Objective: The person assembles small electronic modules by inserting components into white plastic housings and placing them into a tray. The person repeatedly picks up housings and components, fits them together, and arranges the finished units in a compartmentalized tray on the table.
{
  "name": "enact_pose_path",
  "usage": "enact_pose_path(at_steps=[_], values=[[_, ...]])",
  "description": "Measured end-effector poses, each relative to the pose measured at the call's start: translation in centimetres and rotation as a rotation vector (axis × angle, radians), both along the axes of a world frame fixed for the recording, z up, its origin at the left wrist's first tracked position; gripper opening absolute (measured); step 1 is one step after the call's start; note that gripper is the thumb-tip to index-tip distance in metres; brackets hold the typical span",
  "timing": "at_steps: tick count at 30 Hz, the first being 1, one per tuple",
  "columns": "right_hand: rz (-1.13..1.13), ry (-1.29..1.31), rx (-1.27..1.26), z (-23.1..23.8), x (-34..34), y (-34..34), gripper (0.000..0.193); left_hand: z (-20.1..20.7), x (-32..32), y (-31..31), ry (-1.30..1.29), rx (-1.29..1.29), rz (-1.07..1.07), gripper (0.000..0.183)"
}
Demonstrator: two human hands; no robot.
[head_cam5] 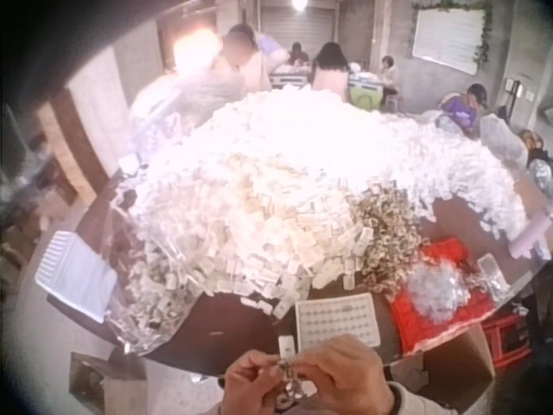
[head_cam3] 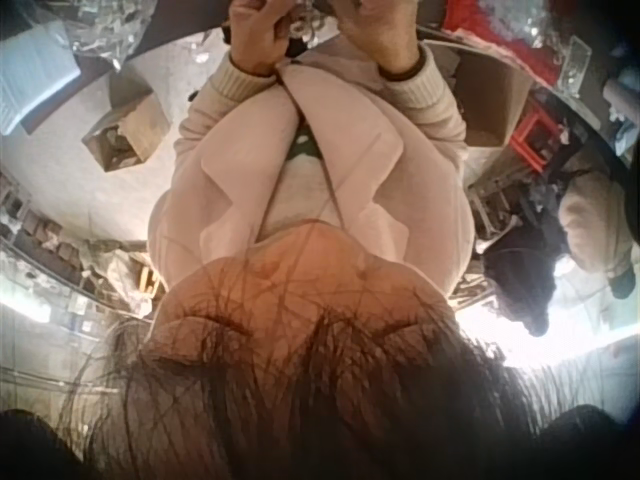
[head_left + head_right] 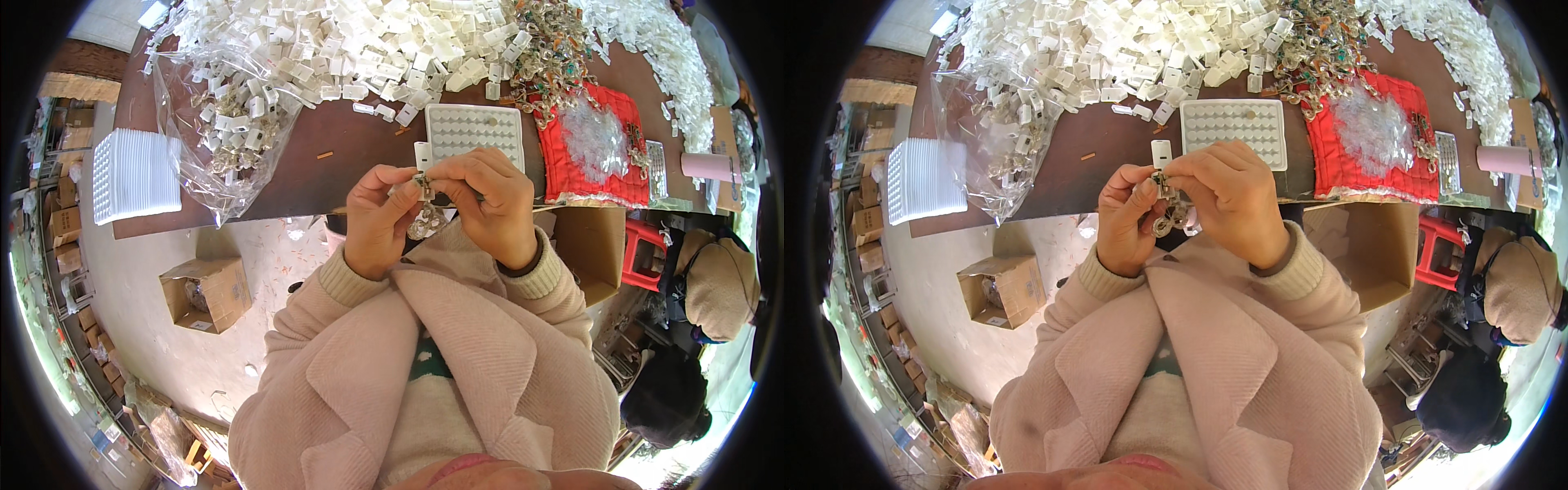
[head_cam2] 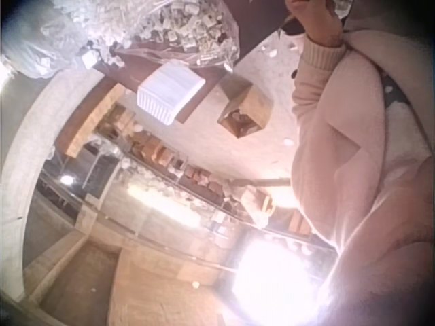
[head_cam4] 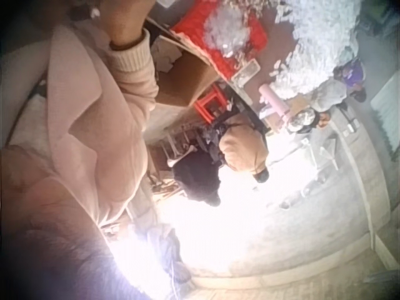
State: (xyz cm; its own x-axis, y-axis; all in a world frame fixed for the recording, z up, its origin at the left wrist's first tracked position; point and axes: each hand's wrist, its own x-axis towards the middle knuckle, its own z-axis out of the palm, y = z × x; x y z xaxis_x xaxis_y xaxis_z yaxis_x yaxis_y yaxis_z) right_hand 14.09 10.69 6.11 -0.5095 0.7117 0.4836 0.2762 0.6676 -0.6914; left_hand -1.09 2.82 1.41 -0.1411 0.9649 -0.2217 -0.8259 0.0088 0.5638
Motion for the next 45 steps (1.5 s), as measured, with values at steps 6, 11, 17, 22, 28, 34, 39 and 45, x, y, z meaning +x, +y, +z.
enact_pose_path(at_steps=[6, 11, 17, 22, 28, 34, 39, 45], values=[[0.021, 0.015, 0.111, -0.3, -0.3, -1.0, 0.025, 0.0, 0.0, -0.1, 0.02, -0.036, 0.044, 0.015], [0.042, 0.056, 0.061, -1.2, -0.3, -1.4, 0.029, -0.6, -0.2, -0.1, 0.028, -0.025, 0.009, 0.017], [0.085, 0.022, 0.036, -1.2, 0.2, -1.7, 0.029, -0.7, -0.4, -0.2, -0.032, -0.075, -0.002, 0.013], [-0.061, 0.274, -0.466, -0.6, -0.3, -1.5, 0.024, -0.3, -0.7, -0.5, -0.164, -0.023, -0.106, 0.017], [-0.024, 0.5, -0.843, -1.0, -1.2, -1.3, 0.017, 0.1, -0.1, -0.7, -0.187, -0.085, -0.087, 0.017], [0.193, 0.404, -0.151, -1.4, -0.9, -0.9, 0.027, 0.7, 0.2, -0.7, -0.333, -0.05, -0.029, 0.02], [0.2, 0.351, -0.033, -1.8, -1.2, -0.8, 0.032, 1.1, 0.2, -0.7, -0.417, 0.019, -0.108, 0.024], [0.179, 0.386, -0.008, -2.0, -1.7, -0.9, 0.03, 0.1, 0.7, -0.8, -0.372, -0.043, -0.054, 0.024]])
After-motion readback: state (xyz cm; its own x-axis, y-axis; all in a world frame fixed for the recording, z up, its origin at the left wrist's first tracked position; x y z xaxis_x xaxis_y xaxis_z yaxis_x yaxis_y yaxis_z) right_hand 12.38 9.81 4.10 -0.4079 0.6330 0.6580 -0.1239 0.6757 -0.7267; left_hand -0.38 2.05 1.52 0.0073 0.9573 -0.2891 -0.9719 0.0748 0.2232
